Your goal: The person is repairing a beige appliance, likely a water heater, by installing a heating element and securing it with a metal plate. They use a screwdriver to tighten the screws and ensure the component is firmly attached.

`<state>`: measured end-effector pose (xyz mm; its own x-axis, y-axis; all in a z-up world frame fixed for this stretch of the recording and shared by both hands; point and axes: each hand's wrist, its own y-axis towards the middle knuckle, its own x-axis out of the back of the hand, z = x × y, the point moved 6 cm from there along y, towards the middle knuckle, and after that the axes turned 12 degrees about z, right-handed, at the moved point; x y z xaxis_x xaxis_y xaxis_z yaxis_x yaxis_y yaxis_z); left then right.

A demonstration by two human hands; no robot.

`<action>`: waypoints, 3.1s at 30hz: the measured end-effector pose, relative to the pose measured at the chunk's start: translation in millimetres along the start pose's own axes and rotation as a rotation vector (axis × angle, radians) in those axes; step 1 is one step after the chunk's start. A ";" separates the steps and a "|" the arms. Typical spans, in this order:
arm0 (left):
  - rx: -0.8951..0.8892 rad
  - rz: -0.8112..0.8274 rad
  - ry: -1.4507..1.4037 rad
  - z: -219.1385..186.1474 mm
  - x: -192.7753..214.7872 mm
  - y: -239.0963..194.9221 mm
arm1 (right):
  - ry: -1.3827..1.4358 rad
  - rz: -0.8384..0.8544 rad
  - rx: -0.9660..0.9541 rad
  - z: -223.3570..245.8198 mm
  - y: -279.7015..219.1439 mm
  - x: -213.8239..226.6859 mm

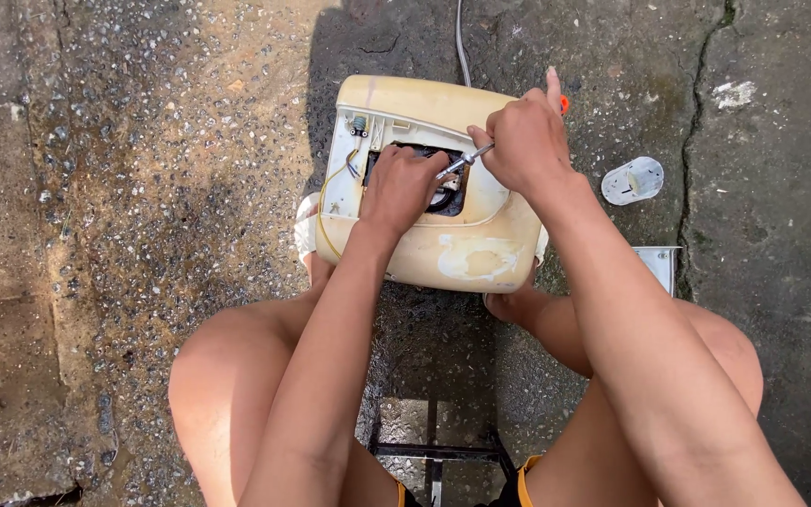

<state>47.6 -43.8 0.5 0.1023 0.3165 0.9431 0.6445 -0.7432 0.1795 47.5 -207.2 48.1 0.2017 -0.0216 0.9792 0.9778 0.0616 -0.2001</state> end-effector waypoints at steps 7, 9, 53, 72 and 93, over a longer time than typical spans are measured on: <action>0.124 0.063 0.016 -6.4 -5.2 -1.0 | -0.050 -0.102 0.109 -4.6 19.8 14.6; 0.123 -0.020 -0.087 -4.0 -5.3 -1.5 | -0.136 -0.188 0.270 2.3 25.1 23.7; 0.253 -0.307 -0.105 -22.0 8.5 -18.9 | -0.454 -0.355 0.679 48.0 49.2 30.3; 0.270 -0.229 -0.183 -23.1 -6.3 -21.4 | -0.404 -0.105 0.199 19.9 43.6 0.4; 0.225 -0.199 -0.020 -23.6 -19.3 -22.6 | -0.181 0.448 -0.389 11.5 6.0 1.2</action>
<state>13.2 -47.0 -15.2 -0.0293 0.4560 0.8895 0.8047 -0.5172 0.2917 53.0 -195.3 48.5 0.6182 0.0938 0.7804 0.7557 -0.3437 -0.5574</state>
